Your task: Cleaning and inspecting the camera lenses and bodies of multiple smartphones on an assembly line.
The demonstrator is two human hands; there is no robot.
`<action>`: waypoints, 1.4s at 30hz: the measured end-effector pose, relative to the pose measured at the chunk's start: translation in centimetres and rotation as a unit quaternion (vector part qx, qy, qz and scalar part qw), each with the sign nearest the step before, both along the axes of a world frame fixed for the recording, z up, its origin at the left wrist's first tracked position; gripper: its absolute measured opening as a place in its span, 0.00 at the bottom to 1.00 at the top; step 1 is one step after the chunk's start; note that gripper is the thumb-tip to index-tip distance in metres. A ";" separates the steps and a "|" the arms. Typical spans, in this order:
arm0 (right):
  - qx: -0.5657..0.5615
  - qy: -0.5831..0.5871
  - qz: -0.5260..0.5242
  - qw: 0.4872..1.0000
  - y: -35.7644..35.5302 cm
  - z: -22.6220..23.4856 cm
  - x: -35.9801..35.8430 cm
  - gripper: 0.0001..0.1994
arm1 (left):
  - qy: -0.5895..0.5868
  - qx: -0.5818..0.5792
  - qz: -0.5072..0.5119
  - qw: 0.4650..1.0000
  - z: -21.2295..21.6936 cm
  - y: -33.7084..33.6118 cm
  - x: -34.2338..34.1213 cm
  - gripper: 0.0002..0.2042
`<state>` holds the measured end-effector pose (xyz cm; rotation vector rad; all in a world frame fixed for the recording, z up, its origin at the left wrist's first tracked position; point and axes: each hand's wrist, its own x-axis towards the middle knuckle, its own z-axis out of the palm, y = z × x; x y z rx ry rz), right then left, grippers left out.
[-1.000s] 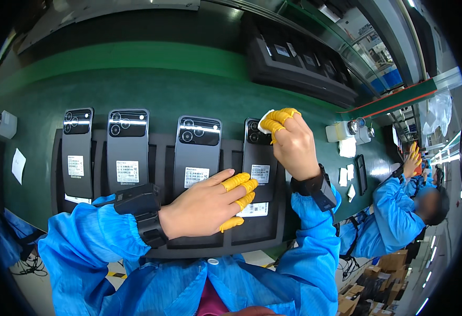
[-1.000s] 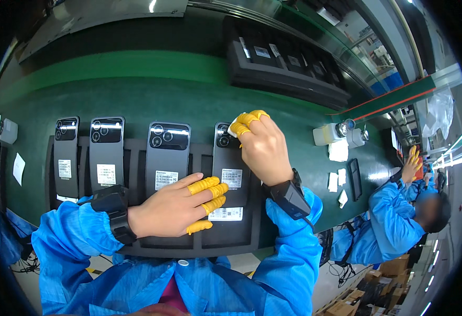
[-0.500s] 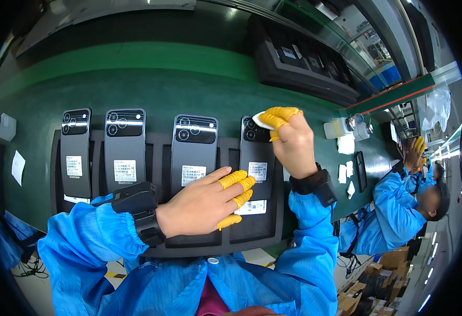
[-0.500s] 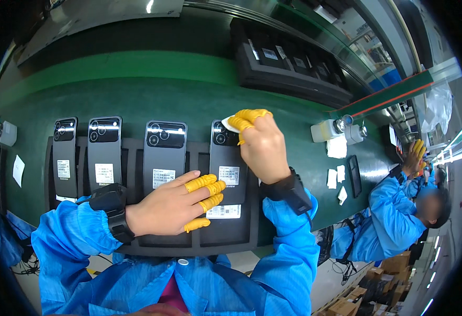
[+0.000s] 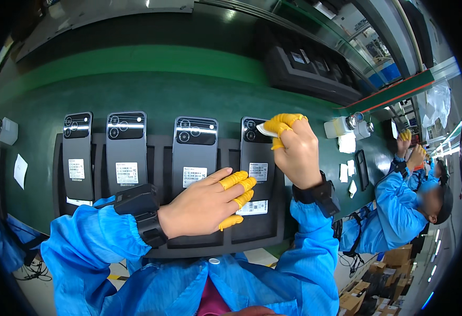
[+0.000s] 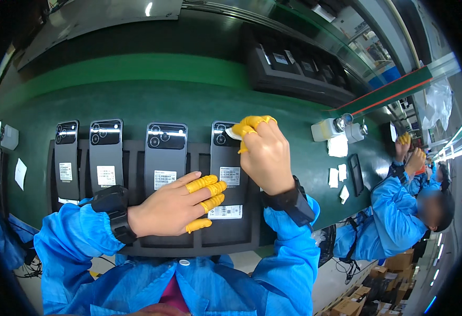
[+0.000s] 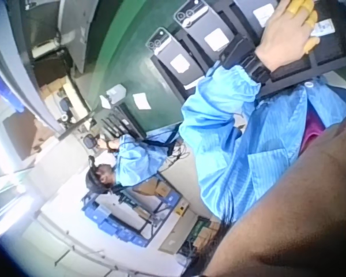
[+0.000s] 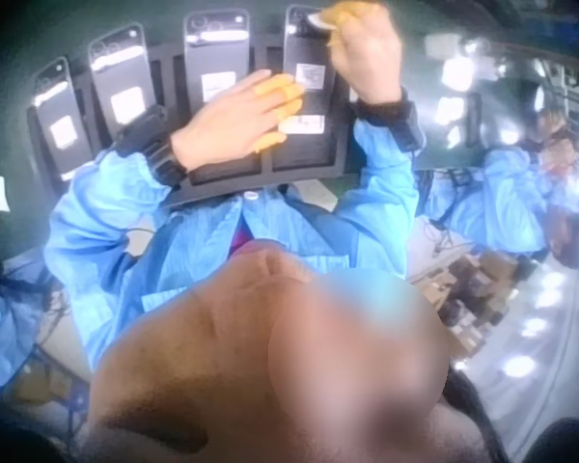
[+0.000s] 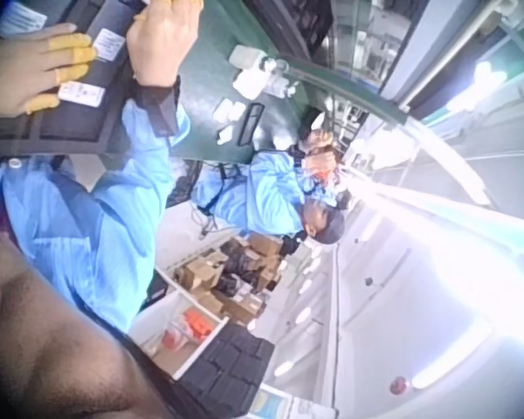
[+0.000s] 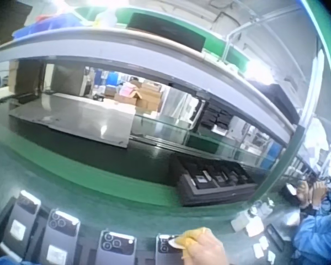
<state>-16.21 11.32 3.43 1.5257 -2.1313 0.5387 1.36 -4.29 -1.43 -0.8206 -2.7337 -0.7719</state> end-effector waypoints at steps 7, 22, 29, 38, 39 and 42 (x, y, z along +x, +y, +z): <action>0.024 0.014 0.030 0.999 -0.5 -0.9 1.3 0.12 | 0.009 0.002 0.007 1.000 0.2 -0.1 0.0 0.23; 0.025 0.044 -0.005 0.999 1.2 -1.4 -0.6 0.12 | 0.000 -0.001 0.003 1.000 0.2 -0.1 0.1 0.24; -0.039 -0.038 0.008 0.999 -0.2 -0.4 -1.6 0.11 | -0.018 -0.021 0.001 1.000 0.3 -0.1 0.0 0.24; 0.068 -0.039 -0.045 0.996 2.7 -0.6 1.7 0.06 | -0.001 0.002 0.008 1.000 0.2 -0.3 0.0 0.24; 0.095 -0.073 -0.064 0.991 3.0 -0.2 2.7 0.06 | -0.005 0.001 0.007 1.000 0.2 -0.3 0.2 0.24; 0.033 -0.078 0.005 0.996 1.3 0.2 3.5 0.08 | -0.016 -0.003 0.004 1.000 0.2 -0.2 0.2 0.23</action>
